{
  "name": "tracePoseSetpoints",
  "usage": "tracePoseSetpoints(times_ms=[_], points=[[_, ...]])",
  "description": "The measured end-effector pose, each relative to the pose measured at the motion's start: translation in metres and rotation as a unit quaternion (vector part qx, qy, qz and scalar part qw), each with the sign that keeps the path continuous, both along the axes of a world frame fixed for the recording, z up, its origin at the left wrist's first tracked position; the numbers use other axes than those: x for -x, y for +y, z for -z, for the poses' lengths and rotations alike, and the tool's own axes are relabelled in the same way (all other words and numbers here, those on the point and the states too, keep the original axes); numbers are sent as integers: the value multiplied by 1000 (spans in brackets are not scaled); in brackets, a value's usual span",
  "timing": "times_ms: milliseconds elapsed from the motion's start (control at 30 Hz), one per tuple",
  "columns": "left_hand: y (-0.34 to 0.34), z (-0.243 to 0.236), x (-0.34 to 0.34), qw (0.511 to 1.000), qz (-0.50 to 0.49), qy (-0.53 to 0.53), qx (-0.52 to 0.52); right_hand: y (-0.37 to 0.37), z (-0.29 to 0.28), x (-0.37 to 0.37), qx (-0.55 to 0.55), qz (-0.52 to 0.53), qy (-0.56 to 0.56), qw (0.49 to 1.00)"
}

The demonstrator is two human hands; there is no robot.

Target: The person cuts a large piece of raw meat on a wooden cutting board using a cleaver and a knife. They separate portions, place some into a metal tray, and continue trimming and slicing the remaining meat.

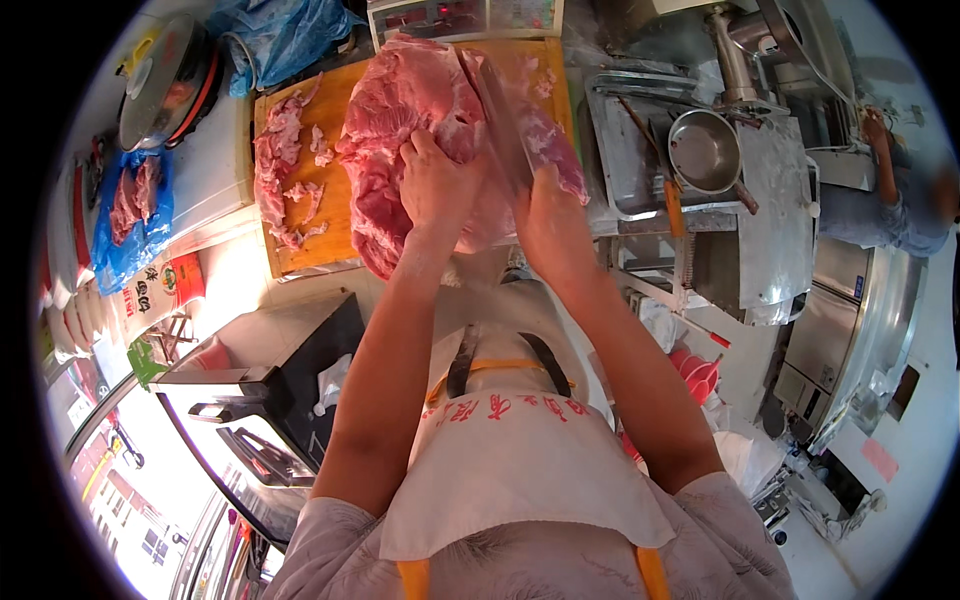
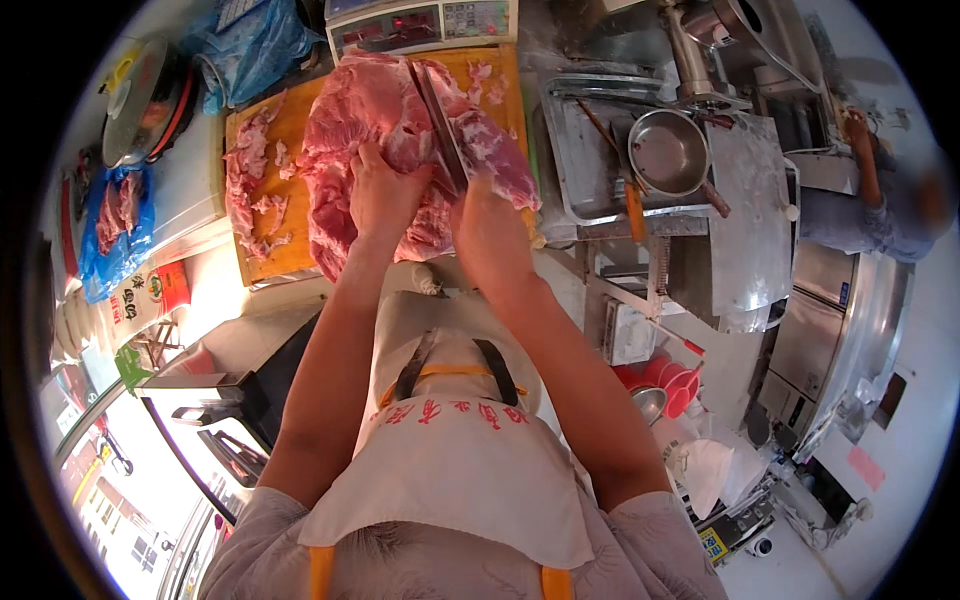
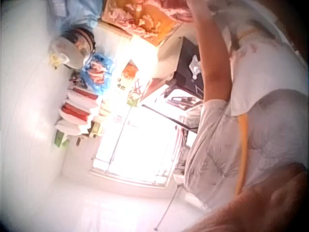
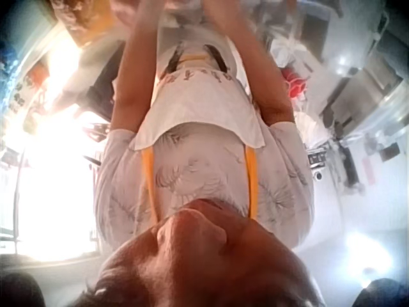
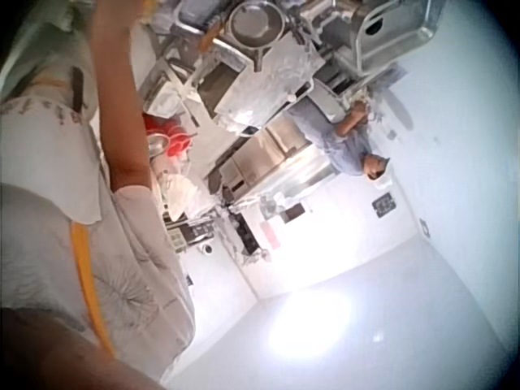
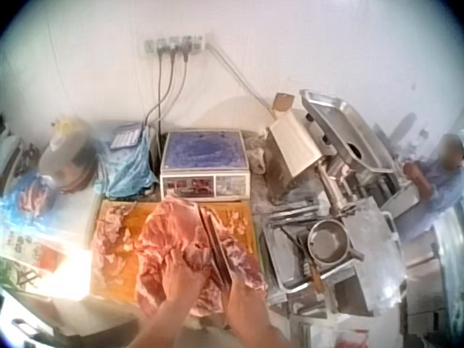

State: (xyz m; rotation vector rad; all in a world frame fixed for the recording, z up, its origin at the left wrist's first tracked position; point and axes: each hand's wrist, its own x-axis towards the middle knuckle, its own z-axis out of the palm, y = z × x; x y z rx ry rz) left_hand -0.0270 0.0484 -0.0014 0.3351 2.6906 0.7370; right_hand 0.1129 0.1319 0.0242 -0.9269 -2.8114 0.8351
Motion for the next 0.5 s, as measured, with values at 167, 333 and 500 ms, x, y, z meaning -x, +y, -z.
tracePoseSetpoints(times_ms=[167,333,500], points=[[-1,11,4,999,-10,-25,-17,17,14,45,-13,-13,-16,1000],[3,4,2,999,-23,-43,-22,25,22,72,34,6,-65,997],[-1,11,3,999,-17,-32,-34,30,35,99,-58,-35,-51,996]])
